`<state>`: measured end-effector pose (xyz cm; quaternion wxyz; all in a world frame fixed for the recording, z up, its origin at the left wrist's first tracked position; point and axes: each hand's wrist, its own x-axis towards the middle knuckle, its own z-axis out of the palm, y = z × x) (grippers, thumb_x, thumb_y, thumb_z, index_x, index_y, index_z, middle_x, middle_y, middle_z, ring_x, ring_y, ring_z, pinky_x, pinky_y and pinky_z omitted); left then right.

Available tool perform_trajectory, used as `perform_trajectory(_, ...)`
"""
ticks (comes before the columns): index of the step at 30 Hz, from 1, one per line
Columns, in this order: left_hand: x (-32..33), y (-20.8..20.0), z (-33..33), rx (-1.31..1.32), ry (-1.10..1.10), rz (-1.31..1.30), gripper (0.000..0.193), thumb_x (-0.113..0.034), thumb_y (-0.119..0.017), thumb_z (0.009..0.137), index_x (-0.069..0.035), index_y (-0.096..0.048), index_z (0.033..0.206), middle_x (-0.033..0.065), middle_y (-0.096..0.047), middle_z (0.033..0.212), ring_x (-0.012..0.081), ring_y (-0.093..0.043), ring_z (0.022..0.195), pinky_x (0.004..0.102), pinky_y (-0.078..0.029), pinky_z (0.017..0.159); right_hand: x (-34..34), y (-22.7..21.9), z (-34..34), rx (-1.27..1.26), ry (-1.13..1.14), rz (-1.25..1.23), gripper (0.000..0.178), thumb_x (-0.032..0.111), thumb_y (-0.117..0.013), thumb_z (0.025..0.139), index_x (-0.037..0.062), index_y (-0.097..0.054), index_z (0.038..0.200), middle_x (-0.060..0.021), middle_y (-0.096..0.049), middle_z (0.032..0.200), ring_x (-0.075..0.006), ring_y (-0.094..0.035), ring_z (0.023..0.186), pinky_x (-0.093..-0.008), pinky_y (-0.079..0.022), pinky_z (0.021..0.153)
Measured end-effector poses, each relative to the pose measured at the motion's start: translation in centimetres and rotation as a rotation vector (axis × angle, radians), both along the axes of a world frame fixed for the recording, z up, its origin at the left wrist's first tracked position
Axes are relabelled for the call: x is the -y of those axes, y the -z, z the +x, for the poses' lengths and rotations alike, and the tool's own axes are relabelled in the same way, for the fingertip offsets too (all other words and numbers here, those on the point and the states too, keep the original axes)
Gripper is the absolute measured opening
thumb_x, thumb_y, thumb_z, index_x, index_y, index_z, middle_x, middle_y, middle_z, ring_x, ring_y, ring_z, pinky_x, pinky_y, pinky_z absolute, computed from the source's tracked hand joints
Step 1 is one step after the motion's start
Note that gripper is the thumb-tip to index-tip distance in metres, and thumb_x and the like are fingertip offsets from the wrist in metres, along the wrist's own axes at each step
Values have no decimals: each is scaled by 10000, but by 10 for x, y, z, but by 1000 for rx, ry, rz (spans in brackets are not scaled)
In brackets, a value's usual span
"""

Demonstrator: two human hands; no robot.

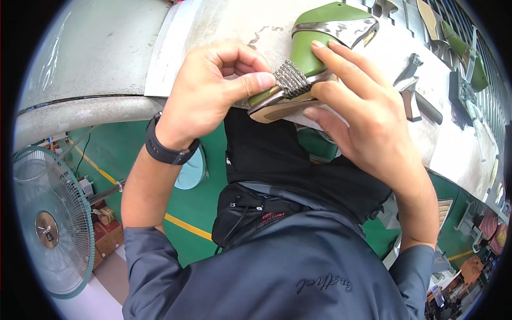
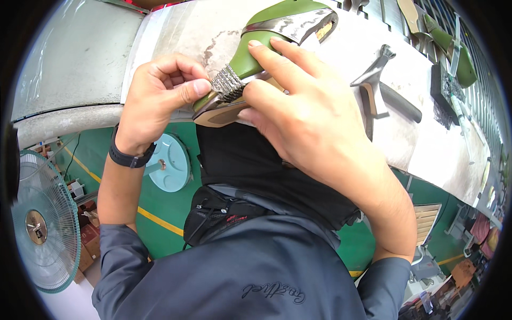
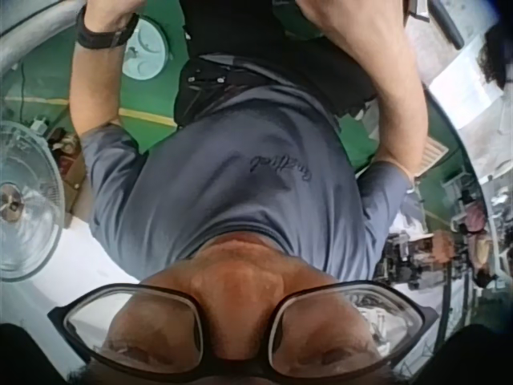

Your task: The person attaches soles to shoes on lasts by pressing each sole onto a shoe by hand and tapping around the edges using a hammer.

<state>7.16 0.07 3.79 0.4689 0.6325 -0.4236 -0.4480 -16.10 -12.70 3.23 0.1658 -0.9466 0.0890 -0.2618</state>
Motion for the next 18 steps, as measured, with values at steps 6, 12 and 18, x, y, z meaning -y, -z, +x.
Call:
perform_trajectory(6, -14, -12, -26, 230, -52, -41, 149, -1, -785, 929, 40, -740, 1065, 51, -737, 1006, 91, -689, 874, 251, -578, 802, -4, -4, 6, 62, 46, 244, 124, 1, -766, 839, -2, -713, 951, -217, -697, 1322, -380, -662, 1256, -437, -521, 1035)
perform_trajectory(12, -15, -1, -27, 194, -101, -119, 127, -12, -776, 938, 38, -744, 1050, 62, -750, 956, 98, -697, 856, 260, -584, 801, -12, -18, 8, -20, 97, 405, 95, 24, -778, 839, -10, -718, 904, -125, -738, 953, -208, -696, 876, -315, -539, 802)
perform_trajectory(18, -7, -2, -16, 108, -34, -76, 125, -49, -804, 924, 18, -739, 1007, 58, -756, 942, 87, -706, 864, 240, -565, 758, -8, -29, 16, -166, 80, 618, 142, 25, -804, 825, -6, -719, 934, -60, -724, 783, -124, -675, 708, -276, -535, 681)
